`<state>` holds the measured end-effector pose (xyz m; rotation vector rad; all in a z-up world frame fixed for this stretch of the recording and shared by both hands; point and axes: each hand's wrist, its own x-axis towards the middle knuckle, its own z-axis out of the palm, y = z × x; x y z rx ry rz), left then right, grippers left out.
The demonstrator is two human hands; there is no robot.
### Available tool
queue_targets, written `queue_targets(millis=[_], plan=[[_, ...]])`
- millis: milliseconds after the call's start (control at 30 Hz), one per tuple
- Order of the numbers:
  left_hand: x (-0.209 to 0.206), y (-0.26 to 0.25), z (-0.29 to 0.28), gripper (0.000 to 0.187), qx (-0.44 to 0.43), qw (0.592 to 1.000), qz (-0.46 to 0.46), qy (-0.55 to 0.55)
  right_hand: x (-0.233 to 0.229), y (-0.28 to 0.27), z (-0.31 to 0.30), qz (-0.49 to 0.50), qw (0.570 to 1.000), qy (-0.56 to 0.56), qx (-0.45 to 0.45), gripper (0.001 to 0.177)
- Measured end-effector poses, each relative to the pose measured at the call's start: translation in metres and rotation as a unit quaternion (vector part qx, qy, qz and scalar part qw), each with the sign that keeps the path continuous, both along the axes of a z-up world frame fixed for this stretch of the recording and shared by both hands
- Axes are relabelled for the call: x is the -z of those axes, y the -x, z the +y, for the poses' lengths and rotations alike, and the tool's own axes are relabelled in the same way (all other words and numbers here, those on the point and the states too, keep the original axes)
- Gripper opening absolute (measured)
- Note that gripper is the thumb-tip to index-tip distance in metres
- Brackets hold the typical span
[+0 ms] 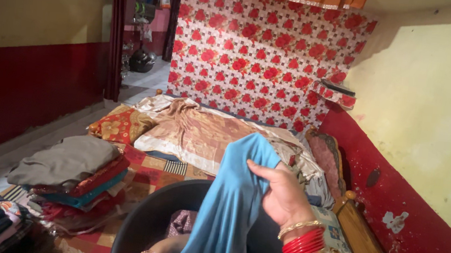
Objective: The person folds a brown garment and a light blue garment by hand on a bed, smoothing and aligning edges before placing them into a neat stack. The person handles the garments one at a time, folding them into compact rectangles and stacking them on the bed.
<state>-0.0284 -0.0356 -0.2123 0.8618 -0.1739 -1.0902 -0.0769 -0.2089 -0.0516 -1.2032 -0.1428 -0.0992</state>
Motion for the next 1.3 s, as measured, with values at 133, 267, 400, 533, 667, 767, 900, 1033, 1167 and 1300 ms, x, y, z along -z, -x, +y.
queue_targets(millis=[133,267,400,533,667,767,900,1033,1167,1300], plan=[[0.002,-0.005,0.005,0.071,0.012,1.000,-0.024,0.009,-0.010,0.005,-0.003,-0.009,1.000,0.006,-0.006,0.035],[-0.002,-0.028,0.002,0.064,-0.115,0.990,-0.062,0.044,-0.010,0.010,-0.005,-0.032,0.999,-0.008,-0.005,0.045],[0.000,-0.057,0.005,0.058,-0.335,0.938,-0.071,0.049,-0.010,0.008,-0.012,-0.048,0.998,-0.026,0.012,0.049],[0.016,-0.063,0.002,0.052,-0.258,0.963,-0.024,0.070,-0.003,-0.003,-0.014,-0.032,0.999,-0.007,-0.011,0.036],[0.010,-0.063,-0.011,0.045,-0.212,0.970,0.003,0.122,0.019,-0.011,-0.005,0.009,0.995,0.095,-0.023,0.042],[-0.012,-0.060,-0.008,0.047,-0.279,0.948,-0.036,0.150,0.036,-0.011,0.007,0.010,0.976,0.217,-0.001,0.062],[-0.033,-0.042,-0.009,0.041,-0.262,0.951,-0.089,0.141,0.060,-0.017,0.019,-0.005,0.973,0.224,0.047,0.111],[-0.031,-0.039,-0.009,0.028,-0.293,0.937,-0.134,0.136,0.079,-0.035,0.014,-0.001,0.985,0.124,0.115,0.065],[-0.004,-0.054,0.005,0.027,-0.385,0.909,-0.149,0.052,0.090,-0.045,-0.004,0.034,0.986,0.010,0.164,0.026],[0.022,-0.058,0.021,0.062,-0.244,0.909,-0.267,-0.206,0.095,-0.034,-0.016,0.083,0.982,-0.148,0.076,0.020]])
